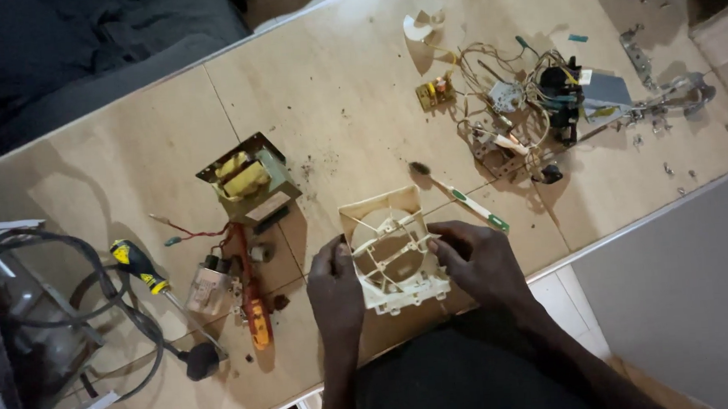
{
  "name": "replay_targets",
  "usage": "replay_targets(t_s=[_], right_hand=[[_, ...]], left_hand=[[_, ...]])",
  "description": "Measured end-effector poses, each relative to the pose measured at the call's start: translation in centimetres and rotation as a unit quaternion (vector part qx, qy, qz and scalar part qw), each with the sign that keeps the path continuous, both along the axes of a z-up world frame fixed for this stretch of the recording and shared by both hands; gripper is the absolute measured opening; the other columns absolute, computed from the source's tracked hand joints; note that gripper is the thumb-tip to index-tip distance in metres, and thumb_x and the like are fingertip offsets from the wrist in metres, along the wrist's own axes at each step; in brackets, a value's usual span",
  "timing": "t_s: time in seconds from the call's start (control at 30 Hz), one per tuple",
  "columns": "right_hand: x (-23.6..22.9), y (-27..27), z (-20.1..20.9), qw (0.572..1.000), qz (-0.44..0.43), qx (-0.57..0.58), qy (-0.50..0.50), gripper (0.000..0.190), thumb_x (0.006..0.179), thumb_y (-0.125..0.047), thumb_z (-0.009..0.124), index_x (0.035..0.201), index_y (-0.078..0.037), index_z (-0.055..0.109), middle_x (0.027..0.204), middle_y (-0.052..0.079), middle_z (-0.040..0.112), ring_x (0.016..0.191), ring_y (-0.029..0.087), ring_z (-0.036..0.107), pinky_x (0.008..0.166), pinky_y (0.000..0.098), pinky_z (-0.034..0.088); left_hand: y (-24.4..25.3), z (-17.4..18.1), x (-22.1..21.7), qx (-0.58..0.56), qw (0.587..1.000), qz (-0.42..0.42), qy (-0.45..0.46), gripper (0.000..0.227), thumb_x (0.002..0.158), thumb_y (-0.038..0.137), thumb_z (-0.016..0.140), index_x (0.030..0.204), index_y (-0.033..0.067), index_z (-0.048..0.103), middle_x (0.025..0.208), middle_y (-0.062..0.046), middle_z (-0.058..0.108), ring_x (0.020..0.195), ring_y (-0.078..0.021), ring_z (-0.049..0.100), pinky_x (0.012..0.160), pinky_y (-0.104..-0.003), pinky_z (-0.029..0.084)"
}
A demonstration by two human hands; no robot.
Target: Cleaning a plastic fan housing from an appliance using a toothbrush and fingers to remove dust and debris.
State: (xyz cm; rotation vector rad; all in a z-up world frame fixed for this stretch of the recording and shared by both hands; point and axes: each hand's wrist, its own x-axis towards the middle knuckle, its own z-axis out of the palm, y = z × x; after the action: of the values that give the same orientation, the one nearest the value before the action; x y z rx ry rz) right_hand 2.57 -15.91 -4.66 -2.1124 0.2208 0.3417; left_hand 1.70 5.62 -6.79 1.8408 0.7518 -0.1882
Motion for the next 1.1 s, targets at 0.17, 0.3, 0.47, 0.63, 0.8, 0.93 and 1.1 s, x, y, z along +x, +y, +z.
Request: replay_targets(t_s=[0.17,0.3,0.47,0.63,0.8,0.93,1.1], right_hand=[[0.2,0.5,1.7,0.997,-0.010,0.073,-0.031,0.029,0.092,-0.014,0.074,0.120,-0.006,0.076,0.083,0.021,0.079,0.070,0.027,0.079,0.065,0.0401,0.065],[0.5,0.8,2.6,0.993,-0.040,0.108,-0.029,0.039,0.088,-0.018,0.073,0.123,-0.001,0.072,0.111,0.016,0.081,0.090,0.023,0.080,0.070,0.0330,0.071],[0.1,0.7,4.0,0.987,-0.058,0.135,-0.064,0.034,0.089,-0.013,0.072,0.122,-0.004,0.072,0.114,0.014,0.079,0.105,0.022,0.078,0.076,0.0320,0.070],[0.2,0.1,4.8,0.985,-0.071,0.139,-0.071,0.032,0.088,-0.015,0.073,0.119,-0.005,0.074,0.112,0.013,0.080,0.105,0.022,0.078,0.082,0.0330,0.069],[0.7,-0.9,4.1,0.982,0.007,0.158,-0.101,0.033,0.097,-0.025,0.063,0.119,-0.002,0.073,0.090,0.014,0.078,0.077,0.020,0.078,0.064,0.0293,0.065],[0.3,-3.0,2.6,0.995,-0.051,0.009,-0.086,0.023,0.094,-0.017,0.068,0.112,-0.007,0.077,0.094,0.005,0.080,0.080,0.014,0.075,0.068,0.0280,0.058],[-2.2,-4.3,-0.9,0.976,0.031,-0.213,0.008,0.026,0.085,-0.026,0.081,0.108,-0.013,0.076,0.101,0.007,0.077,0.078,0.021,0.072,0.066,0.0373,0.057]], left_hand=[[-0.1,2.1,-0.3,-0.098,0.993,-0.012,-0.061,0.050,0.105,0.040,0.048,0.138,0.0058,0.063,0.126,-0.024,0.068,0.122,-0.0387,0.065,0.105,-0.053,0.050],[0.3,4.4,-1.2,-0.221,0.964,-0.099,-0.111,0.069,0.093,0.049,0.053,0.149,0.0106,0.048,0.141,-0.021,0.064,0.126,-0.0332,0.065,0.099,-0.045,0.057],[0.1,5.8,-2.0,-0.299,0.939,-0.121,-0.118,0.086,0.087,0.052,0.061,0.158,0.0143,0.030,0.143,-0.020,0.061,0.131,-0.0323,0.063,0.098,-0.044,0.058],[0.0,7.4,-2.0,-0.305,0.937,-0.130,-0.108,0.095,0.083,0.061,0.064,0.159,0.0151,0.031,0.163,-0.012,0.043,0.148,-0.0304,0.047,0.109,-0.049,0.048],[-0.9,6.9,-1.5,-0.318,0.938,-0.080,-0.111,0.050,0.092,0.040,0.049,0.122,0.0039,0.063,0.118,-0.020,0.078,0.113,-0.0338,0.075,0.099,-0.050,0.052],[-1.1,5.6,-1.4,-0.427,0.895,0.099,-0.088,0.042,0.094,0.020,0.050,0.105,-0.0145,0.069,0.089,-0.035,0.076,0.076,-0.0414,0.076,0.067,-0.048,0.062],[-1.2,9.2,-0.8,-0.325,0.933,0.142,-0.065,0.038,0.095,0.016,0.048,0.105,-0.0125,0.070,0.087,-0.033,0.077,0.077,-0.0391,0.077,0.063,-0.046,0.063]])
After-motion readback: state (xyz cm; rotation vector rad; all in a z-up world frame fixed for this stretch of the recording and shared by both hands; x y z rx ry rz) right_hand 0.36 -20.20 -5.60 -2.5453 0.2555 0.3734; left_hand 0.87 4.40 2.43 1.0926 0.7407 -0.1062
